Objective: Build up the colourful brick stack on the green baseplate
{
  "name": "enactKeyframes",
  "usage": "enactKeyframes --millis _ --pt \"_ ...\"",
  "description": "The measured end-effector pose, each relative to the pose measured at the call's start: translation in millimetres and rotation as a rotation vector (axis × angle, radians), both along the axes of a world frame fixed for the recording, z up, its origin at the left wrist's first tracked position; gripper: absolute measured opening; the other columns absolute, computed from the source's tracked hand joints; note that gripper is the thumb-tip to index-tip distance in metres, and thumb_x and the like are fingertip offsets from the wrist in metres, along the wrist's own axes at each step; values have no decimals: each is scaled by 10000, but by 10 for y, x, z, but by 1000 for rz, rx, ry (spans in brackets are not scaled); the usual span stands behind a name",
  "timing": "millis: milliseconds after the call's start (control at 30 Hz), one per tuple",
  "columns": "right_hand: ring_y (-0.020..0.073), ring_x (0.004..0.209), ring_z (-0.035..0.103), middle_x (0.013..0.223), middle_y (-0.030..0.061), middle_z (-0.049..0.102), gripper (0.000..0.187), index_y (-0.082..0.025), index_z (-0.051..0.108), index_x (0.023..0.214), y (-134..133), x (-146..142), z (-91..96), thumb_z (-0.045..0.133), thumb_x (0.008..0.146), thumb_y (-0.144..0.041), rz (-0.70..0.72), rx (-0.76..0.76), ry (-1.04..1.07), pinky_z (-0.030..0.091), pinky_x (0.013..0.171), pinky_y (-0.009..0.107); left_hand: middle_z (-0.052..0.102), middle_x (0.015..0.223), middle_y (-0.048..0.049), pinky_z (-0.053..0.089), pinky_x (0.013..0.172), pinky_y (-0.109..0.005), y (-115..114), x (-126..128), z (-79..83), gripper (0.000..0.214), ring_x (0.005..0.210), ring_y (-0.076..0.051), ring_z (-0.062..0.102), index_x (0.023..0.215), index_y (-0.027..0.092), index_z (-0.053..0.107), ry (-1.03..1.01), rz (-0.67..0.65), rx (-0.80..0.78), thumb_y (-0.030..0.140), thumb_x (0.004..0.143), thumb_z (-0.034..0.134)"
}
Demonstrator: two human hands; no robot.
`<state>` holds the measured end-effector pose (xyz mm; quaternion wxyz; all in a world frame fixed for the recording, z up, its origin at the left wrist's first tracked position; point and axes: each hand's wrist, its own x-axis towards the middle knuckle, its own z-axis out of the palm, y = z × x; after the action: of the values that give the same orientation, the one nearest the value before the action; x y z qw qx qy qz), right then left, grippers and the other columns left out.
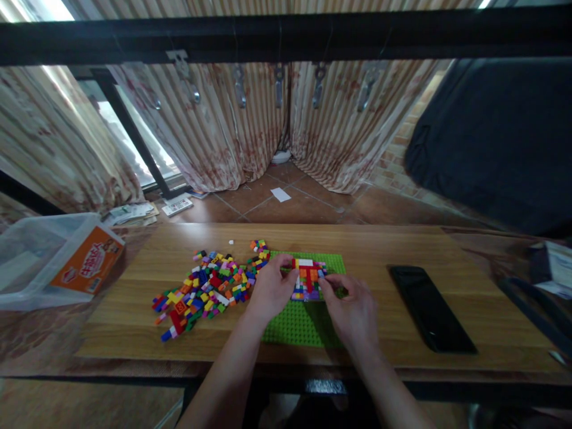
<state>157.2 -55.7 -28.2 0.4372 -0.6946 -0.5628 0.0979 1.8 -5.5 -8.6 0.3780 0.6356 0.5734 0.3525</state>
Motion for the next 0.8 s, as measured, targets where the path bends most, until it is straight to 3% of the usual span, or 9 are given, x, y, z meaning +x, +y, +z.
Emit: enactKeyframes --millis 267,567,800 --pt "241 812 652 849 68 755 316 -212 750 805 23 -16 1 613 838 -495 50 -23 116 460 778 379 739 1033 -82 554 876 -330 0 -3 -23 219 931 -189 699 1047 159 644 -18 -9 28 118 840 588" --pt "229 832 688 878 64 773 254 -213 784 807 124 43 -113 728 709 -440 38 -123 541 521 810 382 731 1061 -102 546 872 -343 11 -6 -71 241 935 -199 691 1080 137 636 2 -10 36 134 843 591" --pt "223 812 687 890 75 773 252 -203 786 834 131 58 -116 742 717 -421 79 -111 557 540 784 386 730 1064 -101 550 863 -339 -1 7 -130 261 912 -193 695 1104 146 629 6 18 36 158 846 591"
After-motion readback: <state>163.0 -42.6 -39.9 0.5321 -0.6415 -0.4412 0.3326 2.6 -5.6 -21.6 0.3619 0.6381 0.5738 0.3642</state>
